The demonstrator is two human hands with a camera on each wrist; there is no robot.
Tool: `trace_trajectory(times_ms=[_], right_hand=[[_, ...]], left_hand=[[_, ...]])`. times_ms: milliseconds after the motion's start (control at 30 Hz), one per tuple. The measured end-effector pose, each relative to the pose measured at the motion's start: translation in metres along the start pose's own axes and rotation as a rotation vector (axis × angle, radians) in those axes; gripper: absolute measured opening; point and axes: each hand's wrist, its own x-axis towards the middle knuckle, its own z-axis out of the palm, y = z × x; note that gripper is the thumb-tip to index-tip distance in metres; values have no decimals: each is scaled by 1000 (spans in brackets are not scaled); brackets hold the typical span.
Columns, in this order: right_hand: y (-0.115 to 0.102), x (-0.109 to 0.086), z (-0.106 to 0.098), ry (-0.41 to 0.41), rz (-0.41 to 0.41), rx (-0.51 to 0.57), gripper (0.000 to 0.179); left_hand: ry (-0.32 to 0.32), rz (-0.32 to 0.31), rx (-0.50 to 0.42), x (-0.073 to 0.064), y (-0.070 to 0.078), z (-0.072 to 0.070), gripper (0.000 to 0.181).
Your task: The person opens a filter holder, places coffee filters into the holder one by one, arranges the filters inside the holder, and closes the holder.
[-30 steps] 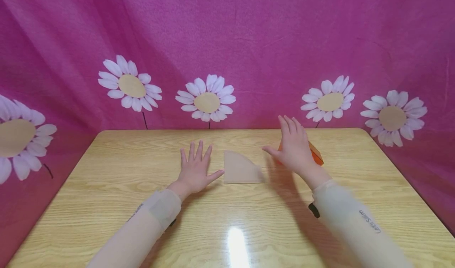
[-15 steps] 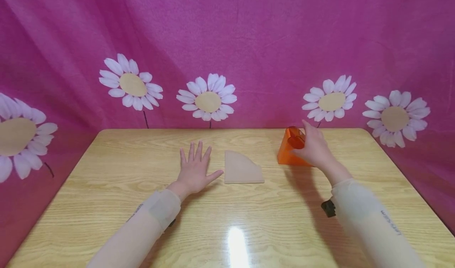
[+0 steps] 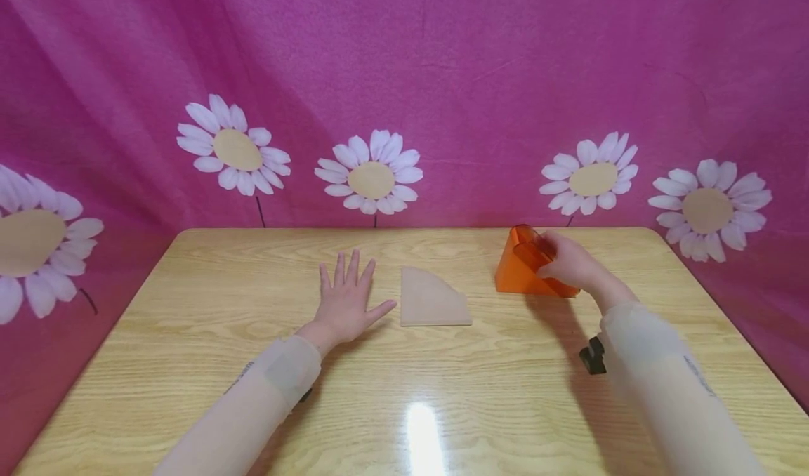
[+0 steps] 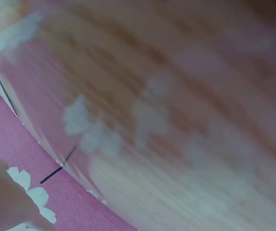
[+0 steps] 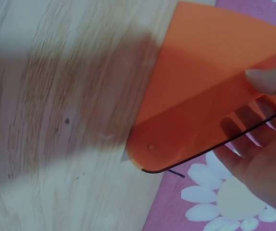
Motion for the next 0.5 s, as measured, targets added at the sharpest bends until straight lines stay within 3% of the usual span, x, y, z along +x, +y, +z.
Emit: trace_trajectory(times_ms=[500], right_hand=[[3,3,-3,-46,-12,3,57]], left_hand=[[25,12,17,2,-1,0,85]])
